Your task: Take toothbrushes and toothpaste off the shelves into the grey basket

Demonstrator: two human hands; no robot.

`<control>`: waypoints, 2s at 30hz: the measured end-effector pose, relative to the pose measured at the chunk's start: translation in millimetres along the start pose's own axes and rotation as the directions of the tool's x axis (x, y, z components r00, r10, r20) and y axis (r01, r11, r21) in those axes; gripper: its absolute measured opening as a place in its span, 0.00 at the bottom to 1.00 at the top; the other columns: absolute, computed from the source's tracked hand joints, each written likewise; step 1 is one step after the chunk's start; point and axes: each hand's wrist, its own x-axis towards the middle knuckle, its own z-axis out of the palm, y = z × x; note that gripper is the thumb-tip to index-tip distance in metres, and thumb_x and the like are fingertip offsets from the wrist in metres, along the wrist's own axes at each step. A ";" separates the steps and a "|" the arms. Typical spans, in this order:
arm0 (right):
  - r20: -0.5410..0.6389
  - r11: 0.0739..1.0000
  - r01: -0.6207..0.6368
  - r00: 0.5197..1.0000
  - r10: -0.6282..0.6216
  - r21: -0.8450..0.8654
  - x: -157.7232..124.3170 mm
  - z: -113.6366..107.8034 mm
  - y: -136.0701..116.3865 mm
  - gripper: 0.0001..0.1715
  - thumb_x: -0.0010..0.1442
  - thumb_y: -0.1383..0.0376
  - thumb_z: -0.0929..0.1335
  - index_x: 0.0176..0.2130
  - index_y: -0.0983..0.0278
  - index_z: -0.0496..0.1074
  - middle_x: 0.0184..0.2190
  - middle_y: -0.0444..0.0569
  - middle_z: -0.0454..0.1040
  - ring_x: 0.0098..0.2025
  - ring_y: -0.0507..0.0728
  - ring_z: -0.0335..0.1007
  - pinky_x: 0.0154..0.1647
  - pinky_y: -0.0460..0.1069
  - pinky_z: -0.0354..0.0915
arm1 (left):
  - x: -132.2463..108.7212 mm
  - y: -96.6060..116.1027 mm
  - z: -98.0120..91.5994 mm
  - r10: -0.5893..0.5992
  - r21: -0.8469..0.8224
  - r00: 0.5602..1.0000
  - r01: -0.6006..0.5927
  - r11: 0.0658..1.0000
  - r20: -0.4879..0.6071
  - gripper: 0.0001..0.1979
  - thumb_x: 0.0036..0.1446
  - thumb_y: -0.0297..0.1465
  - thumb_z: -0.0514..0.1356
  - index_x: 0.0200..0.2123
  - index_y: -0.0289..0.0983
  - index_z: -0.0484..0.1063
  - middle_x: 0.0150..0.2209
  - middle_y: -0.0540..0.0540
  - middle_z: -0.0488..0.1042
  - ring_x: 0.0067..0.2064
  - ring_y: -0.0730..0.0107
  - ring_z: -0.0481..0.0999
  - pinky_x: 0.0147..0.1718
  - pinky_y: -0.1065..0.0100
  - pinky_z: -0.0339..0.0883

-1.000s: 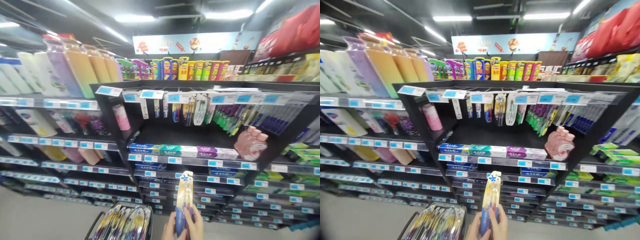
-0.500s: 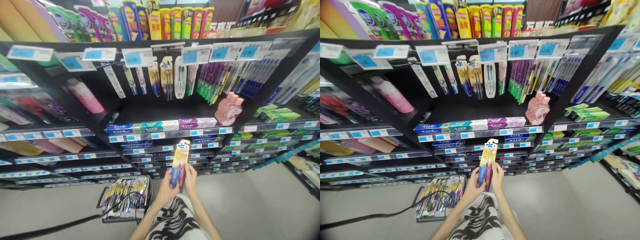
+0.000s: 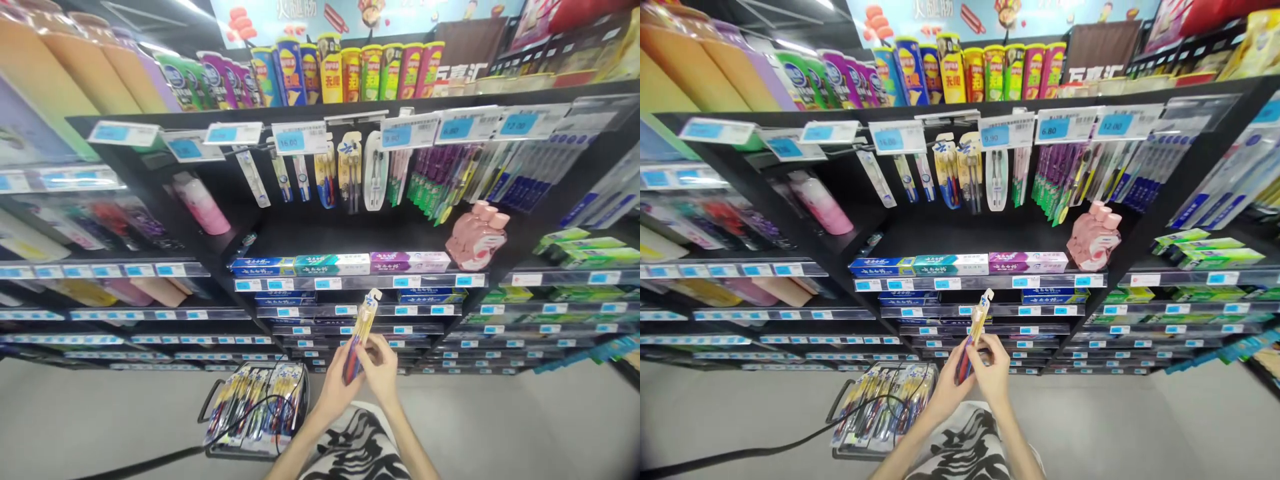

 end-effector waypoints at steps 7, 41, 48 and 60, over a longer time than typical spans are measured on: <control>0.123 0.994 -0.112 0.986 0.110 0.015 4.4 10.3 4.2 0.20 0.63 0.54 0.68 0.47 0.66 0.75 0.42 0.54 0.79 0.40 0.58 0.77 0.43 0.50 0.74 | -3.4 -13.1 -7.3 -0.044 0.028 0.984 0.049 0.998 -0.171 0.30 0.58 0.32 0.64 0.64 0.44 0.64 0.62 0.40 0.60 0.64 0.53 0.64 0.61 0.54 0.64; 0.182 0.770 0.628 0.775 -0.605 -0.114 251.2 114.4 -165.8 0.33 0.70 0.48 0.58 0.64 0.64 0.61 0.58 0.52 0.72 0.63 0.64 0.66 0.66 0.64 0.58 | -46.6 -0.1 -22.9 -0.078 0.388 0.906 -0.099 0.916 0.416 0.19 0.65 0.24 0.53 0.52 0.47 0.77 0.61 0.43 0.65 0.58 0.62 0.69 0.54 0.65 0.68; 0.092 0.832 0.506 0.862 -0.499 -0.226 318.2 143.1 -157.2 0.25 0.70 0.57 0.61 0.61 0.67 0.62 0.57 0.56 0.72 0.61 0.64 0.66 0.67 0.65 0.54 | -43.8 3.9 -30.9 -0.115 0.475 0.901 -0.109 0.873 0.419 0.20 0.63 0.24 0.55 0.54 0.46 0.75 0.61 0.42 0.66 0.56 0.60 0.71 0.54 0.61 0.70; -0.040 0.869 0.392 0.906 -0.422 -0.303 384.8 176.7 -151.9 0.20 0.67 0.62 0.62 0.56 0.67 0.67 0.53 0.58 0.75 0.56 0.62 0.70 0.62 0.57 0.59 | -68.3 -16.9 -41.6 -0.156 0.553 0.968 0.022 0.833 0.197 0.21 0.60 0.20 0.54 0.52 0.45 0.72 0.61 0.42 0.65 0.58 0.61 0.71 0.57 0.62 0.68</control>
